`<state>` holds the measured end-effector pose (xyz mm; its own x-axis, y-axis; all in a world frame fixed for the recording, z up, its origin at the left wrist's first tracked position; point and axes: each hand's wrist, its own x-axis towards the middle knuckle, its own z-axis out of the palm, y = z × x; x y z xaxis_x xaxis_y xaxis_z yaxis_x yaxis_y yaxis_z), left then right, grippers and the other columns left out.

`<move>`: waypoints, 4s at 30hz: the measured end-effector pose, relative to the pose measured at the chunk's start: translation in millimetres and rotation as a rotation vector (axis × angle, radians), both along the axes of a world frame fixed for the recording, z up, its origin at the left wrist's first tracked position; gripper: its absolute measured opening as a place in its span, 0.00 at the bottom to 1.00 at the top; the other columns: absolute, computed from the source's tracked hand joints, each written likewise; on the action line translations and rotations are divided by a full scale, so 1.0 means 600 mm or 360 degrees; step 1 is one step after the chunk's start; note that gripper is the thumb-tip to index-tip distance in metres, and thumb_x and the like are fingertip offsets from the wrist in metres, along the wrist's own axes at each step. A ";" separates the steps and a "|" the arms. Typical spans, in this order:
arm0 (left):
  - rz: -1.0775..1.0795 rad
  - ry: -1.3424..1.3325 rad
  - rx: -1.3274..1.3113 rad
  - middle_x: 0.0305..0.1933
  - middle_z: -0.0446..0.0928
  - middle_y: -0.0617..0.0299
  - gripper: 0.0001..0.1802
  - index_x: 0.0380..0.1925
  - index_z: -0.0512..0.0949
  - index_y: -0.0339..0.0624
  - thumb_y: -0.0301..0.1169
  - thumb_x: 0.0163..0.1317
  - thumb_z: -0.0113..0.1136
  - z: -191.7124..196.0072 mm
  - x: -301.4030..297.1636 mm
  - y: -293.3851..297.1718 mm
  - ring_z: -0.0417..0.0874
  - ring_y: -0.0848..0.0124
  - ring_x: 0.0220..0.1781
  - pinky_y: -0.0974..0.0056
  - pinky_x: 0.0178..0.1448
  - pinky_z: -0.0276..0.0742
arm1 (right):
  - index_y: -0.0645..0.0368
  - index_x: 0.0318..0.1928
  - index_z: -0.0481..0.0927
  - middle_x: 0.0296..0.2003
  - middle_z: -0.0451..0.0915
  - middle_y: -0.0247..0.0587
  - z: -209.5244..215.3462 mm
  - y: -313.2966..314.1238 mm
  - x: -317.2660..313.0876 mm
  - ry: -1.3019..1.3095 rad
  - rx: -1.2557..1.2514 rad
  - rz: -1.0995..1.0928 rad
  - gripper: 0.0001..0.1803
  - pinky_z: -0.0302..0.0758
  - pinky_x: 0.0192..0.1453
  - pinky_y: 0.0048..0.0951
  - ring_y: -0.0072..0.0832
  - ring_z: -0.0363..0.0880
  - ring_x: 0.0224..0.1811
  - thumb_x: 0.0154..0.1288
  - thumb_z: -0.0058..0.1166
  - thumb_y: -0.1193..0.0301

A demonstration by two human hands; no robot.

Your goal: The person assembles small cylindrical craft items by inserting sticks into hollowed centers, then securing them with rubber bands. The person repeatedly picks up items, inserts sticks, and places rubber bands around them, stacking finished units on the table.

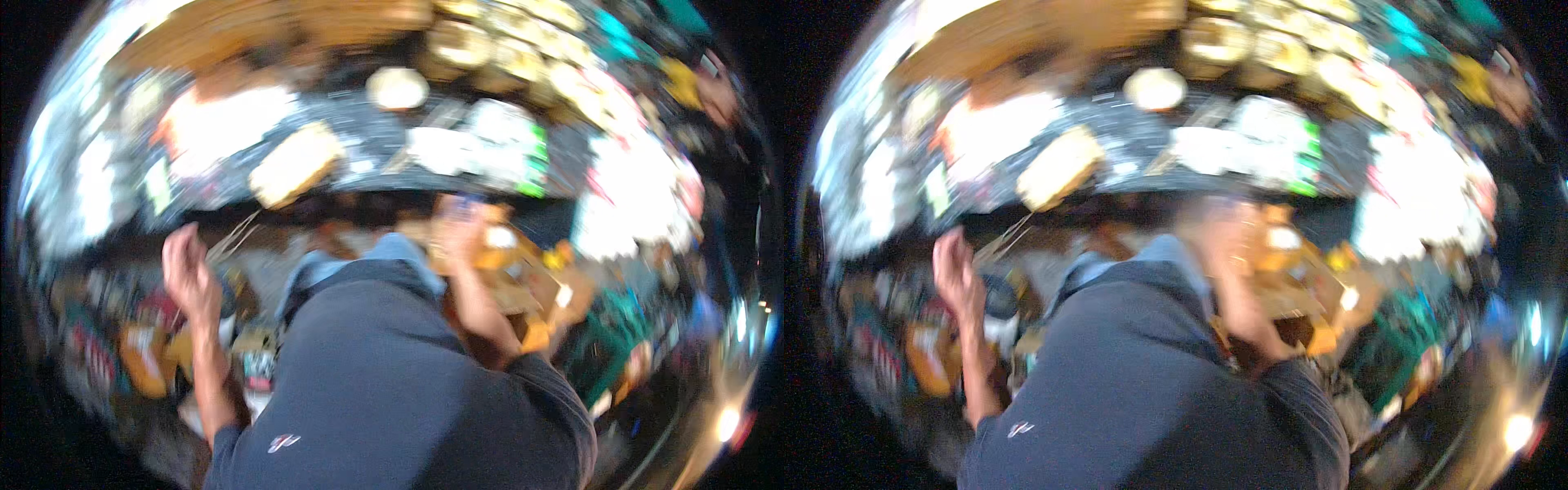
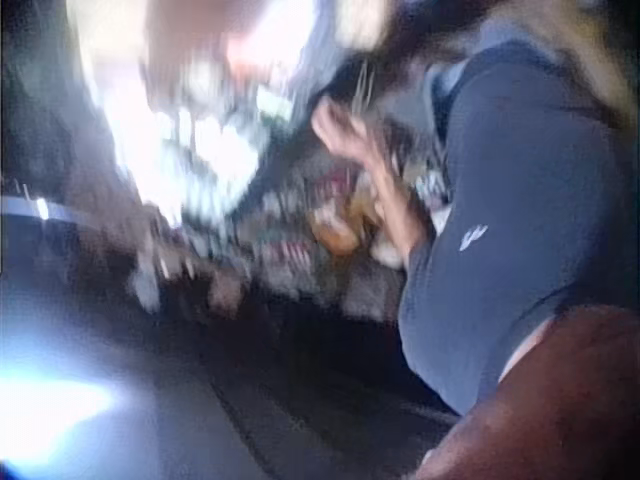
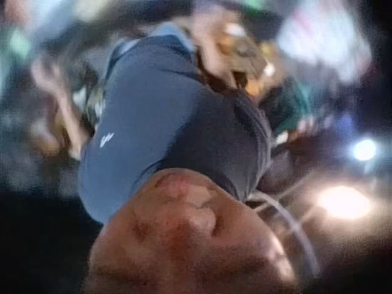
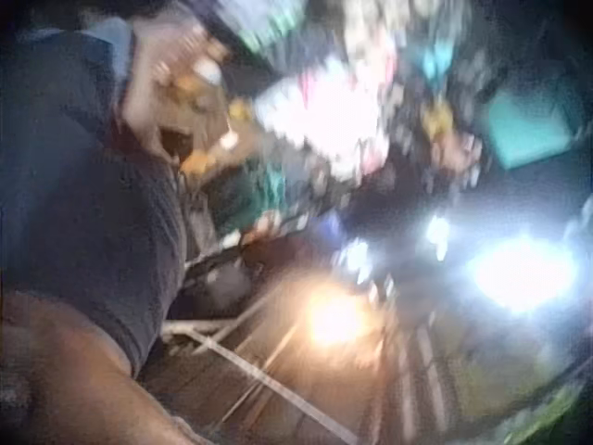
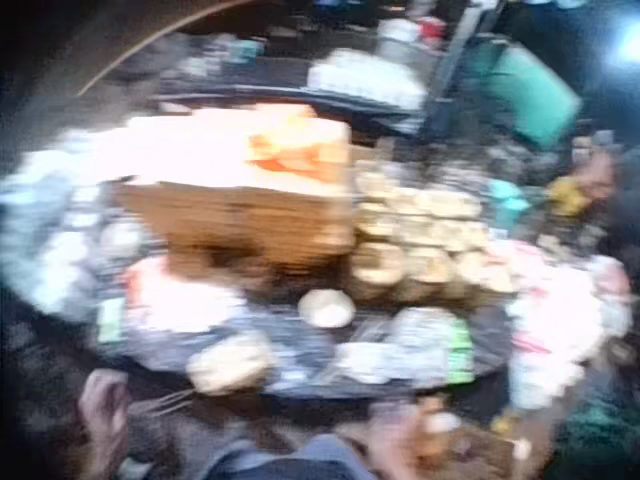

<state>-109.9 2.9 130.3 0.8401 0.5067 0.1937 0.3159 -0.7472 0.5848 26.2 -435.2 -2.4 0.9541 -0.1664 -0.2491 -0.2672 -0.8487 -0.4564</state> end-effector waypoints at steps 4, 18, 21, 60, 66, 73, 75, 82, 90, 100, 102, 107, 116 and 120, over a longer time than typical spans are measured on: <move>0.0274 -0.0160 0.0380 0.48 0.82 0.56 0.16 0.55 0.85 0.34 0.13 0.71 0.58 0.136 0.003 0.156 0.84 0.69 0.45 0.66 0.50 0.81 | 0.69 0.50 0.74 0.46 0.74 0.58 -0.137 -0.144 0.079 -0.1053 -0.0458 -0.0194 0.16 0.75 0.56 0.54 0.53 0.76 0.49 0.78 0.61 0.66; -0.0113 -0.0281 0.0359 0.42 0.83 0.55 0.16 0.54 0.87 0.37 0.16 0.70 0.60 0.184 0.129 0.288 0.86 0.63 0.43 0.62 0.48 0.81 | 0.67 0.60 0.85 0.57 0.86 0.58 0.040 -0.040 0.218 -0.0970 -0.0351 0.0135 0.22 0.74 0.72 0.47 0.51 0.82 0.63 0.77 0.64 0.63; -0.0184 -0.0431 -0.0385 0.38 0.80 0.64 0.15 0.54 0.88 0.36 0.16 0.72 0.60 0.201 0.098 0.214 0.78 0.78 0.36 0.71 0.41 0.75 | 0.63 0.64 0.82 0.50 0.88 0.39 0.199 0.337 0.070 0.0138 0.1034 0.0251 0.25 0.83 0.59 0.33 0.28 0.86 0.51 0.67 0.69 0.75; 0.0439 -0.0307 -0.0326 0.36 0.89 0.41 0.16 0.46 0.89 0.32 0.35 0.70 0.63 -0.063 0.263 0.591 0.93 0.52 0.39 0.50 0.48 0.84 | 0.65 0.61 0.81 0.48 0.89 0.42 0.007 1.189 0.035 0.0110 0.2211 0.0714 0.16 0.82 0.49 0.32 0.24 0.83 0.44 0.81 0.45 0.78; 0.0274 0.0418 0.0394 0.59 0.82 0.26 0.27 0.66 0.76 0.31 0.36 0.73 0.59 -0.218 0.277 0.716 0.82 0.32 0.63 0.40 0.66 0.78 | 0.66 0.53 0.84 0.47 0.87 0.59 0.078 0.897 -0.028 0.0113 0.1632 0.1329 0.19 0.82 0.57 0.47 0.57 0.88 0.51 0.71 0.63 0.63; -0.0485 0.0042 -0.0228 0.55 0.87 0.39 0.25 0.62 0.82 0.31 0.37 0.72 0.71 -0.079 0.139 0.313 0.90 0.46 0.55 0.49 0.62 0.84 | 0.60 0.48 0.89 0.40 0.90 0.33 0.098 0.403 -0.010 0.0310 0.0936 0.0168 0.08 0.84 0.53 0.28 0.19 0.85 0.43 0.75 0.67 0.70; -0.0713 0.0209 -0.0328 0.56 0.87 0.39 0.26 0.61 0.82 0.32 0.38 0.70 0.72 -0.089 0.135 0.209 0.88 0.47 0.58 0.48 0.65 0.82 | 0.61 0.43 0.89 0.33 0.88 0.33 0.007 0.245 0.020 -0.0054 0.0711 0.0002 0.05 0.81 0.42 0.27 0.18 0.83 0.35 0.73 0.64 0.74; -0.1033 0.0677 0.0247 0.61 0.79 0.45 0.64 0.78 0.60 0.32 0.51 0.48 0.86 -0.128 0.274 -0.068 0.80 0.46 0.64 0.42 0.63 0.77 | 0.64 0.31 0.85 0.24 0.84 0.37 -0.091 0.151 0.164 0.0239 0.0632 -0.0831 0.13 0.75 0.20 0.29 0.23 0.81 0.19 0.71 0.69 0.68; -0.0554 0.1014 0.0247 0.63 0.76 0.45 0.53 0.69 0.68 0.33 0.41 0.43 0.83 -0.188 0.313 -0.122 0.78 0.45 0.68 0.35 0.63 0.76 | 0.65 0.37 0.85 0.28 0.84 0.39 -0.111 0.119 0.155 0.0221 0.1487 -0.0898 0.09 0.77 0.21 0.27 0.25 0.82 0.21 0.72 0.69 0.72; -0.0691 0.0207 -0.0324 0.66 0.71 0.43 0.57 0.67 0.69 0.34 0.32 0.34 0.91 -0.117 0.297 -0.148 0.75 0.45 0.70 0.48 0.74 0.74 | 0.62 0.45 0.81 0.40 0.87 0.42 0.081 0.065 0.200 0.0014 0.2347 -0.0466 0.02 0.88 0.42 0.32 0.28 0.88 0.38 0.77 0.62 0.79; -0.0755 -0.0044 -0.0370 0.66 0.71 0.44 0.57 0.67 0.69 0.36 0.33 0.34 0.92 -0.132 0.312 -0.169 0.75 0.45 0.70 0.49 0.74 0.74 | 0.64 0.48 0.81 0.41 0.87 0.42 0.124 0.082 0.206 -0.0088 0.2168 -0.0325 0.04 0.88 0.45 0.32 0.27 0.88 0.39 0.77 0.62 0.79; -0.0746 -0.0198 -0.0585 0.65 0.72 0.46 0.61 0.67 0.68 0.36 0.32 0.29 0.94 -0.193 0.379 -0.212 0.74 0.46 0.70 0.49 0.75 0.73 | 0.67 0.49 0.81 0.43 0.88 0.46 0.186 0.173 0.206 -0.0347 0.1995 -0.0178 0.06 0.90 0.51 0.33 0.30 0.90 0.44 0.77 0.63 0.79; -0.0980 -0.0422 -0.0615 0.63 0.73 0.46 0.59 0.67 0.68 0.38 0.32 0.30 0.93 -0.268 0.392 -0.193 0.75 0.45 0.67 0.48 0.72 0.75 | 0.69 0.52 0.84 0.45 0.89 0.43 0.154 0.226 0.187 -0.0559 0.1233 0.0268 0.09 0.84 0.55 0.26 0.24 0.88 0.46 0.77 0.65 0.77; -0.1001 -0.0443 -0.0619 0.64 0.72 0.45 0.62 0.68 0.67 0.37 0.34 0.29 0.94 -0.279 0.390 -0.187 0.74 0.44 0.68 0.47 0.72 0.74 | 0.69 0.50 0.87 0.44 0.90 0.41 0.151 0.242 0.183 -0.0633 0.1121 0.0314 0.09 0.83 0.52 0.25 0.21 0.86 0.45 0.77 0.66 0.73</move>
